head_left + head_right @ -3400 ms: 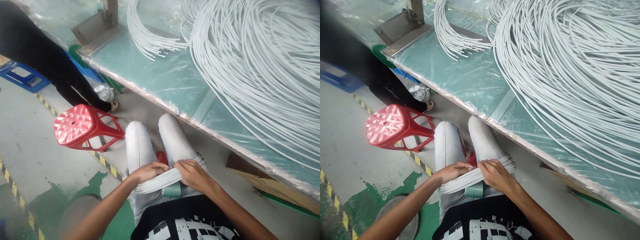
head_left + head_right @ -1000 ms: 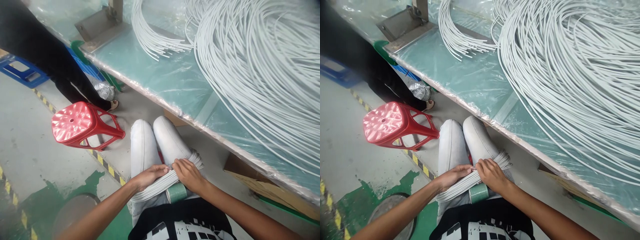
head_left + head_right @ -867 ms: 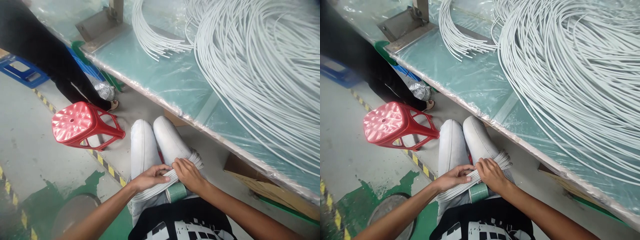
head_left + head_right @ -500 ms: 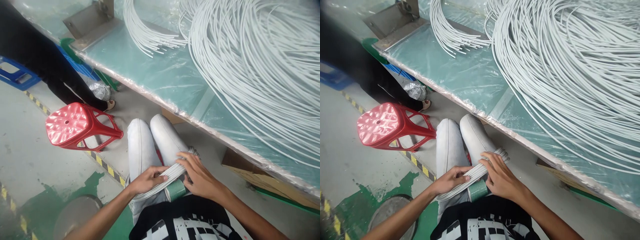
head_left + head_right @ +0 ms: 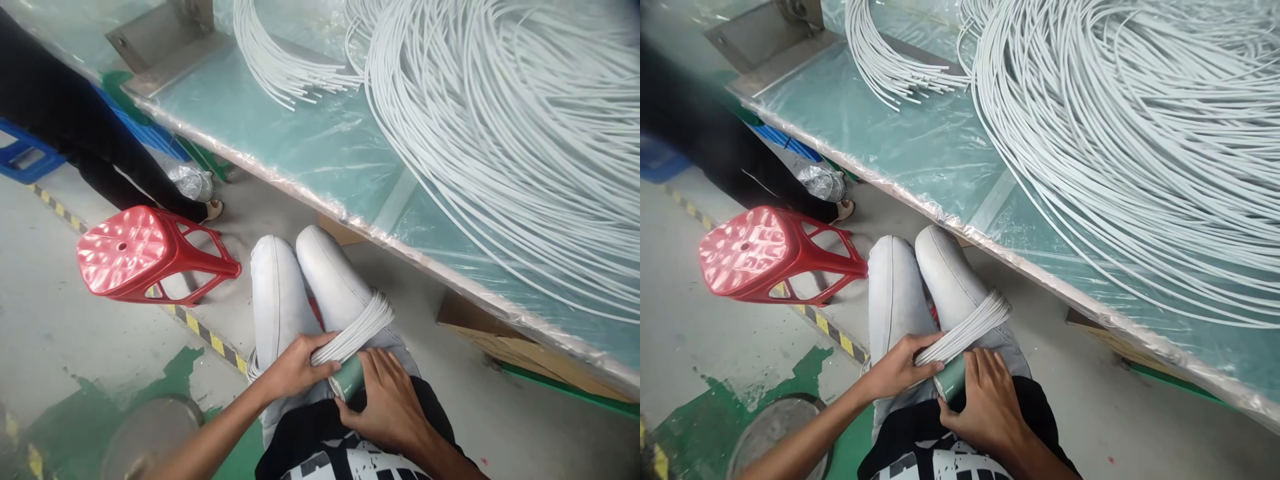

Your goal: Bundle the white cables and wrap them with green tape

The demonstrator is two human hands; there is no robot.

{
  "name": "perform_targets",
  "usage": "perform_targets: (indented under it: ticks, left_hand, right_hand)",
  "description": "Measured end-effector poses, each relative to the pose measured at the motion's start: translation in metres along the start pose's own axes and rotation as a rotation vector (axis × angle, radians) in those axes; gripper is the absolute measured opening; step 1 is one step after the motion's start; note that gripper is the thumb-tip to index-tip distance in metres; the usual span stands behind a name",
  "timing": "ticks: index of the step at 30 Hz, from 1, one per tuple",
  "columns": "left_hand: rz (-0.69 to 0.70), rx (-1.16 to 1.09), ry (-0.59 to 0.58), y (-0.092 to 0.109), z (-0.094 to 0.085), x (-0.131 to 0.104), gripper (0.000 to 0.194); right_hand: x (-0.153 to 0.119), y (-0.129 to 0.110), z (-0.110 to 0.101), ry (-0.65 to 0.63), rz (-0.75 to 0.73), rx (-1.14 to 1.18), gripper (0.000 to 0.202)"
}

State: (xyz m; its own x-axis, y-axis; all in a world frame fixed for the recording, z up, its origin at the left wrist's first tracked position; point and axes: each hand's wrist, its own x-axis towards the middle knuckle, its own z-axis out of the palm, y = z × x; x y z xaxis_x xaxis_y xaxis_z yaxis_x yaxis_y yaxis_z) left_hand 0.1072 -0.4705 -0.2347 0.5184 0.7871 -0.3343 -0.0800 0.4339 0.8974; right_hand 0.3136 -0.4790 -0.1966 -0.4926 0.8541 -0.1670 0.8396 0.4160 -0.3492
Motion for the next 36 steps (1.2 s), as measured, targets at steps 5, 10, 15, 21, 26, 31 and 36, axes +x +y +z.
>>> perform_targets:
  ticks: [5, 10, 15, 21, 26, 31, 36]
  left_hand:
    - [0.033, 0.057, 0.030, 0.002, 0.010, -0.004, 0.037]
    - [0.087, 0.187, 0.081, -0.006, 0.018, -0.008, 0.042]
    - [0.157, 0.238, 0.066, -0.008, 0.018, -0.014, 0.037]
    - [0.118, 0.147, 0.088, -0.007, 0.022, -0.017, 0.007]
    - [-0.033, 0.210, 0.251, -0.018, 0.029, -0.016, 0.033]
    - [0.031, -0.103, 0.257, -0.017, 0.021, -0.013, 0.026]
    - [-0.072, -0.335, 0.308, -0.018, 0.018, -0.007, 0.032]
  right_hand:
    - [-0.013, 0.007, -0.013, 0.021, -0.002, 0.011, 0.052]
    - [-0.003, -0.005, -0.035, 0.065, -0.061, 0.116, 0.045]
    - [0.033, -0.016, -0.040, 0.004, 0.059, 0.288, 0.040]
    - [0.069, -0.014, -0.026, -0.128, 0.070, 0.301, 0.043]
    - [0.091, -0.014, -0.018, -0.261, 0.146, 0.336, 0.050]
    - [0.100, -0.012, -0.010, -0.358, 0.230, 0.321, 0.055]
    - [0.106, -0.011, -0.005, -0.377, 0.234, 0.300, 0.061]
